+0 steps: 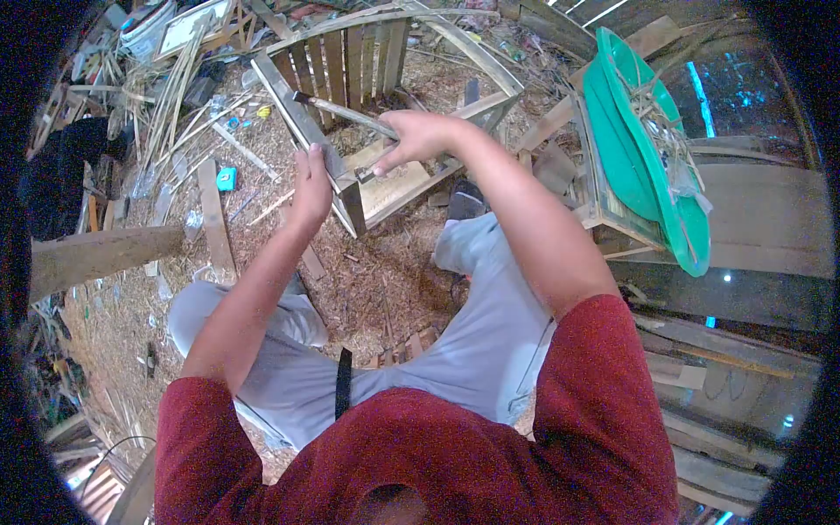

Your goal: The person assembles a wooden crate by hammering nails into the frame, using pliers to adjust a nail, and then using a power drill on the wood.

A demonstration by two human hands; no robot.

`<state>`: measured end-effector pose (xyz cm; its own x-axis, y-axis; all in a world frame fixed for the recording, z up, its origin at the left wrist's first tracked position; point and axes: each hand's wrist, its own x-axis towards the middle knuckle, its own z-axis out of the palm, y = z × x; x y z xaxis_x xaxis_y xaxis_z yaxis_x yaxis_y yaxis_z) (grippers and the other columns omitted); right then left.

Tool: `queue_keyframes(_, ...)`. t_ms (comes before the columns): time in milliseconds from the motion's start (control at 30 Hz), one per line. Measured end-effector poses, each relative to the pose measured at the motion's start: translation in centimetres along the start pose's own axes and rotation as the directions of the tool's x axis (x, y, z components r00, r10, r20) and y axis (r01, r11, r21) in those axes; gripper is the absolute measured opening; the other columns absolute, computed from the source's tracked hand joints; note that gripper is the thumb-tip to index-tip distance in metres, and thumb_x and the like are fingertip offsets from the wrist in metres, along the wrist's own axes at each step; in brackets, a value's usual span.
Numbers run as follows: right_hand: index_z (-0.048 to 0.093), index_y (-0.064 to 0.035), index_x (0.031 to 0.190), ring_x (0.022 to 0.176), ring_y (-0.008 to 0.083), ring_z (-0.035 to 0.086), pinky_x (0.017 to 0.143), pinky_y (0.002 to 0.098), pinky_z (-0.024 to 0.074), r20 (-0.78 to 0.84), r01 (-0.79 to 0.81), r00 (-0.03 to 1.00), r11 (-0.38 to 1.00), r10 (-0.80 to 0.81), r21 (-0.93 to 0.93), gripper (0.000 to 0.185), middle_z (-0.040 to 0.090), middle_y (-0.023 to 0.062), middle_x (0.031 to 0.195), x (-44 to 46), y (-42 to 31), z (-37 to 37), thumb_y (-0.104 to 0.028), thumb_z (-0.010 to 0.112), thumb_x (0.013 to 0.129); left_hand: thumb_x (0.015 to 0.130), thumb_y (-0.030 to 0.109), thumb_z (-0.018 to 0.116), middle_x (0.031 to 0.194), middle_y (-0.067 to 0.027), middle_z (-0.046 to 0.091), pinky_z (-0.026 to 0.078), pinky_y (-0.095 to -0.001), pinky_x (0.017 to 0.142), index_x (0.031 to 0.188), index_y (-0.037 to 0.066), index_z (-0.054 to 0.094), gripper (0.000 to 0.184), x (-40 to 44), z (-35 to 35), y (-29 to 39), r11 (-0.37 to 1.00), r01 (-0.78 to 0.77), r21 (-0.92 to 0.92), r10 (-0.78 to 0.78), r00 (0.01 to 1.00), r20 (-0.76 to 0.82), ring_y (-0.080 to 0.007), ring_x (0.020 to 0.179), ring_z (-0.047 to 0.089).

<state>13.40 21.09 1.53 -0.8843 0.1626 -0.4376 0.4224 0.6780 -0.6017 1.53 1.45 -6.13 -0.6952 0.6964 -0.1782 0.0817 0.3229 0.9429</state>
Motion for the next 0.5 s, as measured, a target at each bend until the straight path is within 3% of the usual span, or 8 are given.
queue_keyframes(100, 0.054, 0.0037, 0.130, 0.114, 0.0276, 0.062, 0.097, 0.0383, 0.0483, -0.020, 0.029, 0.999, 0.999, -0.028, 0.045, 0.086, 0.065, 0.0212, 0.122, 0.4, 0.0, 0.6, -0.045, 0.090, 0.069, 0.110, 0.045, 0.027, 0.104, -0.0298, 0.060, 0.044, -0.0493, 0.093, 0.119, 0.000, 0.039, 0.049, -0.2, 0.6, -0.2, 0.996, 0.026, -0.087, -0.032, 0.998, -0.061, -0.0440, 0.101, 0.061)
queue_keyframes(133, 0.053, 0.0039, 0.132, 0.115, 0.0277, 0.062, 0.098, 0.0381, 0.0478, -0.029, 0.049, 0.998, 0.997, -0.047, 0.063, 0.088, 0.065, 0.0217, 0.123, 0.7, 0.2, 0.9, -0.044, 0.090, 0.069, 0.110, 0.046, 0.026, 0.100, -0.0302, 0.061, 0.044, -0.0510, 0.090, 0.118, 0.000, 0.039, 0.048, 0.0, 0.6, -0.2, 1.000, -0.005, -0.006, 0.004, 0.995, -0.101, -0.0462, 0.097, 0.061)
queue_keyframes(233, 0.052, 0.0041, 0.134, 0.116, 0.0274, 0.061, 0.100, 0.0374, 0.0470, -0.043, 0.078, 0.996, 0.994, -0.074, 0.081, 0.089, 0.064, 0.0217, 0.127, 1.0, 0.9, 0.9, -0.042, 0.091, 0.069, 0.110, 0.046, 0.024, 0.099, -0.0308, 0.061, 0.043, -0.0526, 0.088, 0.117, 0.001, 0.039, 0.049, 0.1, 0.7, 0.1, 1.000, 0.023, 0.009, -0.022, 0.996, -0.082, -0.0477, 0.093, 0.060)
queue_keyframes(267, 0.057, 0.0068, 0.123, 0.107, 0.0310, 0.065, 0.093, 0.0392, 0.0501, -0.100, 0.124, 0.988, 0.992, -0.120, 0.034, 0.086, 0.067, 0.0224, 0.114, 1.1, 1.4, 1.2, -0.048, 0.090, 0.067, 0.110, 0.047, 0.022, 0.105, -0.0301, 0.061, 0.042, -0.0502, 0.094, 0.120, 0.000, 0.039, 0.051, 0.0, 0.4, 0.1, 0.993, 0.118, 0.019, -0.118, 0.993, -0.020, -0.0433, 0.100, 0.061)
queue_keyframes(367, 0.053, 0.0044, 0.131, 0.114, 0.0296, 0.062, 0.098, 0.0382, 0.0483, 0.002, 0.049, 0.999, 0.997, -0.049, 0.058, 0.088, 0.065, 0.0217, 0.123, 1.2, 0.6, 0.3, -0.043, 0.091, 0.067, 0.109, 0.053, 0.023, 0.124, -0.0264, 0.059, 0.039, -0.0447, 0.105, 0.137, -0.001, 0.034, 0.062, 0.3, 1.8, -1.5, 0.952, 0.117, -0.284, -0.138, 0.989, -0.054, -0.0364, 0.118, 0.057)
queue_keyframes(467, 0.055, 0.0045, 0.127, 0.112, 0.0305, 0.063, 0.096, 0.0389, 0.0493, 0.007, -0.054, 0.998, 0.998, 0.054, -0.014, 0.087, 0.065, 0.0218, 0.120, 0.5, -1.2, -0.8, -0.044, 0.092, 0.065, 0.107, 0.060, 0.026, 0.141, -0.0192, 0.051, 0.033, -0.0390, 0.115, 0.151, -0.001, 0.024, 0.075, -2.4, 1.6, 2.3, 0.637, 0.373, -0.675, -0.316, 0.924, 0.213, -0.0303, 0.132, 0.048)
queue_keyframes(500, 0.055, 0.0045, 0.125, 0.111, 0.0304, 0.064, 0.095, 0.0391, 0.0495, 0.001, -0.047, 0.999, 0.999, 0.047, -0.012, 0.086, 0.065, 0.0216, 0.119, 0.6, -0.9, -0.6, -0.045, 0.092, 0.065, 0.107, 0.060, 0.023, 0.141, -0.0190, 0.051, 0.032, -0.0387, 0.116, 0.151, 0.000, 0.027, 0.075, -3.3, 2.0, 1.5, 0.692, 0.314, -0.649, -0.269, 0.948, 0.172, -0.0291, 0.133, 0.048)
